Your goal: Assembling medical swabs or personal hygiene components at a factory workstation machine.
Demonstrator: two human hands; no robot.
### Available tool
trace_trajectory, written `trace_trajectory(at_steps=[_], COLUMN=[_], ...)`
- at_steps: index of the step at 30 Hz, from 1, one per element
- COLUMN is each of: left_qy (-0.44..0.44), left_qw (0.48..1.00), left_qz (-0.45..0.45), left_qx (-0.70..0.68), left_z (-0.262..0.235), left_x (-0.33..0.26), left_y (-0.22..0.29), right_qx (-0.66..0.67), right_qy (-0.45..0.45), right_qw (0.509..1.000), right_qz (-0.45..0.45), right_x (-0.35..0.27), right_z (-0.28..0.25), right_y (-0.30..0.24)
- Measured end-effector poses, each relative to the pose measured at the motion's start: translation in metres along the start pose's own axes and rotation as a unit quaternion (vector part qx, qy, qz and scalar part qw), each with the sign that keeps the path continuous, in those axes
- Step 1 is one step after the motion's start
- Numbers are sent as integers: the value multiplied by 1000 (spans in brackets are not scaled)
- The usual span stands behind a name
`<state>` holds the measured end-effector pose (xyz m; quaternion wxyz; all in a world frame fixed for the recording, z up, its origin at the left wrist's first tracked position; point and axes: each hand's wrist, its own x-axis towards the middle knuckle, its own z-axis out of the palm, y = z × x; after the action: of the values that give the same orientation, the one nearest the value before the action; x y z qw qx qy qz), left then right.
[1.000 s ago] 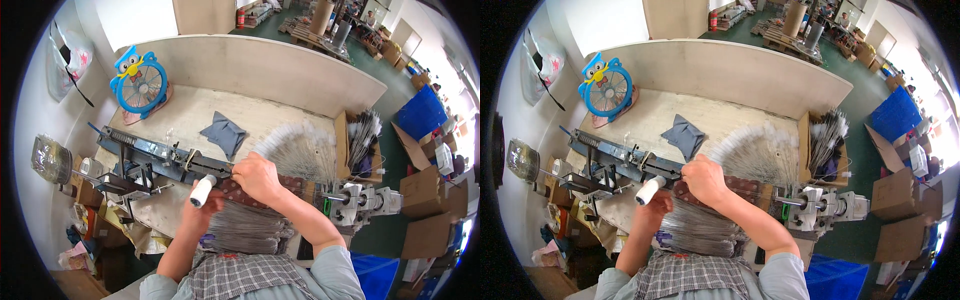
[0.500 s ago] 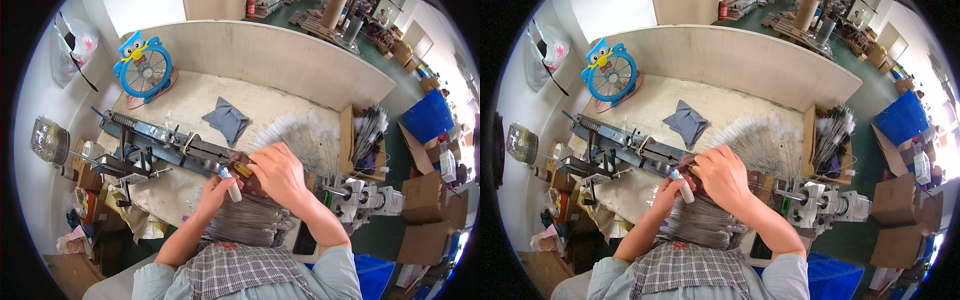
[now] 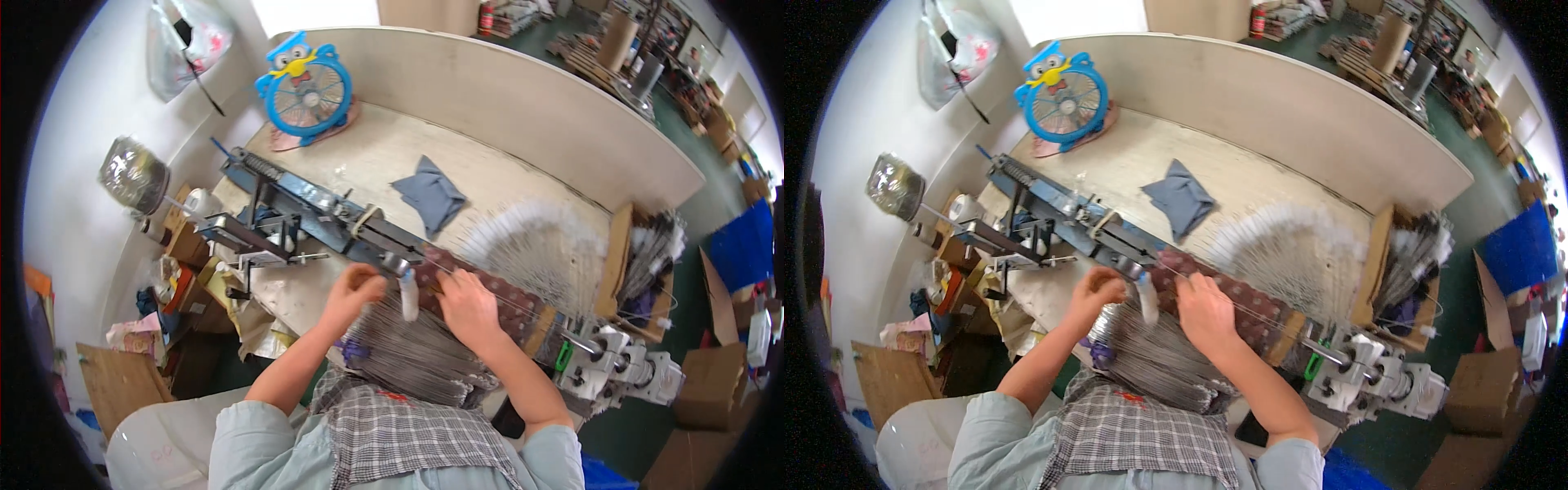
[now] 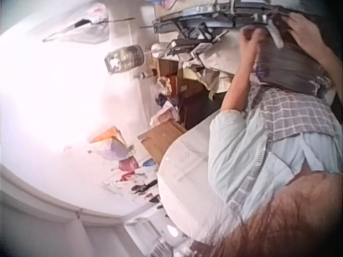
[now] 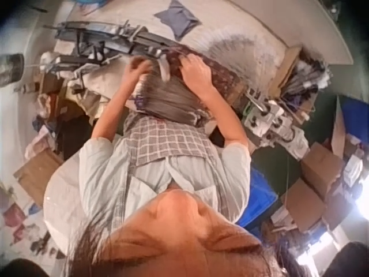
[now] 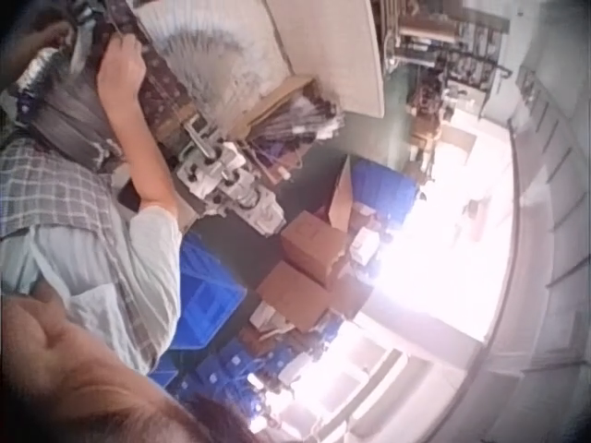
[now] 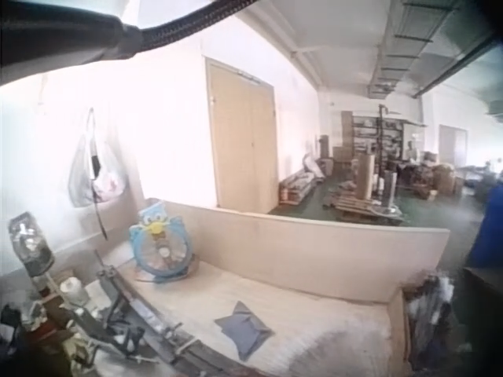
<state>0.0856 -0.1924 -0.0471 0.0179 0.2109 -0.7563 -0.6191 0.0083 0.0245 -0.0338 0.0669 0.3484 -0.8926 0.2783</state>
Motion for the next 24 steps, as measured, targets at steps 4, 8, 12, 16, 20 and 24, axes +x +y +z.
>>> trace_trajectory(at_steps=[4, 8, 12, 16, 20, 24], left_qy=[75, 116, 121, 174, 153, -116], left_qw=[914, 895, 906, 897, 946, 946], left_qz=[-128, -184, -155, -153, -70, -25], left_qx=[-377, -389, -374, -377, -276, -302], left_z=[-68, -98, -102, -100, -60, 41], left_x=[5, 11, 19, 21, -1, -28], left_y=[-20, -36, -48, -45, -10, 37], right_qx=[22, 12, 13, 40, 108, 106], right_qy=[-26, -66, -96, -131, -43, 11], right_qw=[999, 998, 995, 988, 993, 987], right_qz=[15, -6, 16, 65, 20, 119], right_x=[1, 3, 1, 0, 1, 9], right_z=[-14, -25, -37, -55, -88, -103], right_y=[-7, -13, -23, -31, -26, -7])
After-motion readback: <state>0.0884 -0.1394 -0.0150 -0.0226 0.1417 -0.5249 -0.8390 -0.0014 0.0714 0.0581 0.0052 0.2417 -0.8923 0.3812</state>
